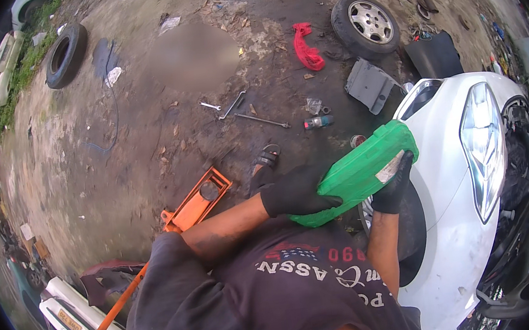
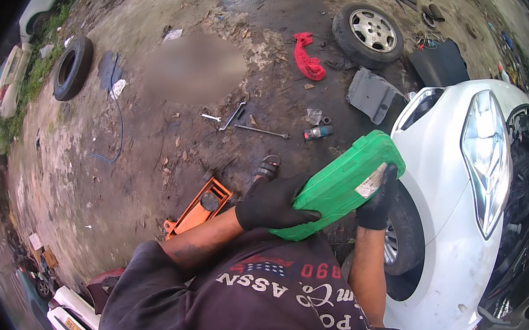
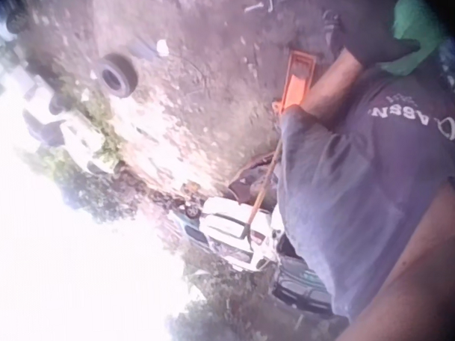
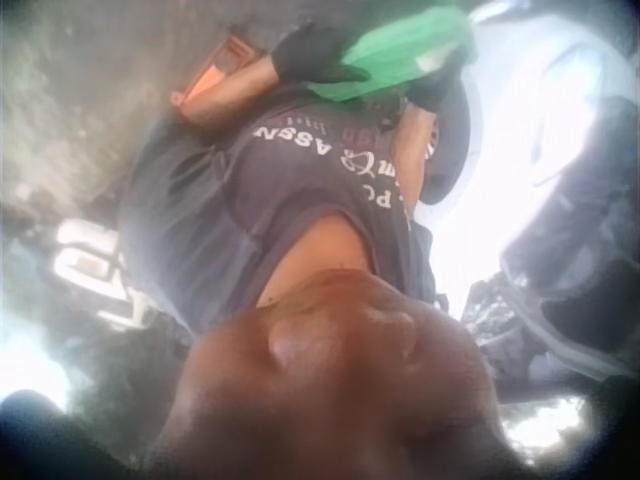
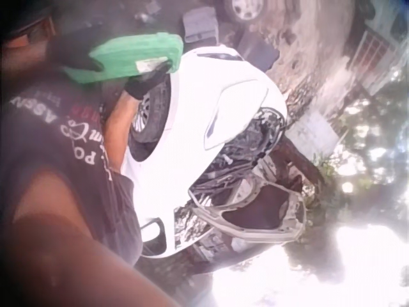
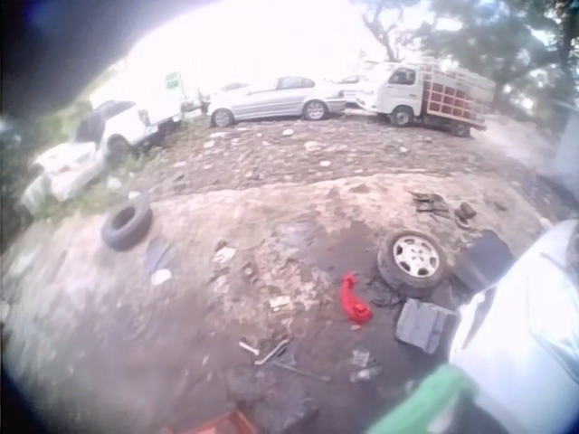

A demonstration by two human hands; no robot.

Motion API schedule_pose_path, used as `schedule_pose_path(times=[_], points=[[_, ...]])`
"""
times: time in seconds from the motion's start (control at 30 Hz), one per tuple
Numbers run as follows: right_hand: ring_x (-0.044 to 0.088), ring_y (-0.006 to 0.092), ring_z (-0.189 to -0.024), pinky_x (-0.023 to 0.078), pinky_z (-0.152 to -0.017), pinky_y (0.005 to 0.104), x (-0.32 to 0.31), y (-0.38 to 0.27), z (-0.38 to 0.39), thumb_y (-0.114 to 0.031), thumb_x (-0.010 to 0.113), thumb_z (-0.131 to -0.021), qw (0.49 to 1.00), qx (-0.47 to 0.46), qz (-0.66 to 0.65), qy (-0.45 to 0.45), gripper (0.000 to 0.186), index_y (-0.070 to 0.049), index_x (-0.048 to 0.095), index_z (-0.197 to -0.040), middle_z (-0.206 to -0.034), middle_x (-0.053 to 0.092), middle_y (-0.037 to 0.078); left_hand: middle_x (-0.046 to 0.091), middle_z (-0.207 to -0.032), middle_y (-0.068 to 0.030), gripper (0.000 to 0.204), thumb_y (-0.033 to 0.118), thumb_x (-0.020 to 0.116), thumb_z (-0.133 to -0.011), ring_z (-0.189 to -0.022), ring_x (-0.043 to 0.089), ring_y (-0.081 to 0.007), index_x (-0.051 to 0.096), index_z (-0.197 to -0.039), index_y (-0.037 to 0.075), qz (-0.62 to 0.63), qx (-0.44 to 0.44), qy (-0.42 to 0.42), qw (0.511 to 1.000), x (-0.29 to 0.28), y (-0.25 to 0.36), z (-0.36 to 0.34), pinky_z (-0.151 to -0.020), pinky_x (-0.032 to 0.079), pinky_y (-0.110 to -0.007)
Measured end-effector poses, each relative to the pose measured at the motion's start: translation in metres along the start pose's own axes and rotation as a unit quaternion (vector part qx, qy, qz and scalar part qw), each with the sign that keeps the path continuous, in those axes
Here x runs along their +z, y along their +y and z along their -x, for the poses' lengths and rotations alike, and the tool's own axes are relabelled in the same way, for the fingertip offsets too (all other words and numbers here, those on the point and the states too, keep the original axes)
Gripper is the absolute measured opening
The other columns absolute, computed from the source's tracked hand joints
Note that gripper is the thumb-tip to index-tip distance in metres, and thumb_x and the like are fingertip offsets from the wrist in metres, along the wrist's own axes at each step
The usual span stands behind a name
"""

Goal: The person puts on black gloves and works on a white car with the hood open. They lift a tire and wheel assembly and mount it onto the front hub of the car. They then hand-tighten the lug nuts onto the wheel studs and place a green tool case on the ground.

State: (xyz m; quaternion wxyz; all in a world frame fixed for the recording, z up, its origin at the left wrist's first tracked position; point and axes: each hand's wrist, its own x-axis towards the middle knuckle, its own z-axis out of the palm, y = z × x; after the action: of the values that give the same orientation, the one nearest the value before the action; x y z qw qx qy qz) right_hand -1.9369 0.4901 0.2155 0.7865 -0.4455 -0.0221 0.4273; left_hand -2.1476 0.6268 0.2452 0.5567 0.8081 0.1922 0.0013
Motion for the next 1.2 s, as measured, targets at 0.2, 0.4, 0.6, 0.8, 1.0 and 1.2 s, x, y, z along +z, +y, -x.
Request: schedule_pose_path(times=[0.2,0.4,0.6,0.8,1.0,1.2], points=[[0.056,0.0278,-0.119,0.046,-0.102,0.0442,0.021,0.005,-0.001,-0.048,0.045,-0.102,0.997,-0.018,0.025,-0.066,0.059,-0.006,0.043,-0.143,-0.135,0.055,0.011,0.067,-0.114,-0.0202,0.080,0.050,0.075,-0.078,-0.102,0.067,-0.0360,0.047,-0.140,0.008,0.042,0.020,0.061,0.997,0.004,-0.007,0.021,-0.084,0.052,-0.043],[0.056,0.0245,-0.119,0.046,-0.101,0.0410,0.023,-0.014,0.008,-0.035,0.045,-0.105,0.976,-0.074,0.161,-0.124,0.049,-0.001,0.045,-0.140,-0.132,0.056,0.013,0.064,-0.122,-0.0216,0.079,0.036,0.080,-0.078,-0.109,0.064,-0.0348,0.045,-0.141,0.005,0.122,0.077,0.168,0.975,0.026,0.006,0.041,-0.093,0.050,-0.041],[0.059,0.0185,-0.113,0.047,-0.098,0.0346,0.018,-0.032,0.037,-0.020,0.051,-0.103,0.976,-0.057,0.143,-0.154,0.040,0.002,0.047,-0.136,-0.125,0.060,0.011,0.064,-0.125,-0.0148,0.074,0.023,0.081,-0.079,-0.113,0.061,-0.0215,0.046,-0.140,0.000,0.192,0.039,0.150,0.969,0.048,0.010,0.060,-0.098,0.047,-0.036],[0.062,0.0161,-0.100,0.052,-0.089,0.0325,0.031,-0.037,0.062,-0.013,0.073,-0.088,0.934,-0.077,0.297,-0.183,0.056,0.004,0.049,-0.136,-0.112,0.062,0.010,0.065,-0.119,-0.0119,0.058,0.019,0.076,-0.085,-0.103,0.065,-0.0163,0.051,-0.133,-0.002,0.460,0.021,0.208,0.863,0.044,0.035,0.069,-0.087,0.053,-0.032],[0.065,0.0178,-0.101,0.053,-0.088,0.0324,0.043,-0.026,0.130,-0.016,0.080,-0.082,0.913,-0.104,0.289,-0.270,0.057,0.004,0.055,-0.130,-0.115,0.066,0.013,0.062,-0.124,-0.0127,0.068,0.021,0.078,-0.083,-0.110,0.063,-0.0224,0.044,-0.137,-0.002,0.499,0.058,0.253,0.827,0.039,0.050,0.074,-0.094,0.052,-0.038],[0.066,0.0154,-0.099,0.053,-0.089,0.0321,0.029,-0.033,0.127,-0.017,0.083,-0.078,0.874,-0.041,0.387,-0.291,0.060,0.002,0.056,-0.128,-0.113,0.068,0.011,0.062,-0.124,-0.0125,0.067,0.013,0.078,-0.080,-0.112,0.062,-0.0217,0.045,-0.137,-0.002,0.395,0.042,0.255,0.881,0.048,0.053,0.080,-0.096,0.050,-0.037]])
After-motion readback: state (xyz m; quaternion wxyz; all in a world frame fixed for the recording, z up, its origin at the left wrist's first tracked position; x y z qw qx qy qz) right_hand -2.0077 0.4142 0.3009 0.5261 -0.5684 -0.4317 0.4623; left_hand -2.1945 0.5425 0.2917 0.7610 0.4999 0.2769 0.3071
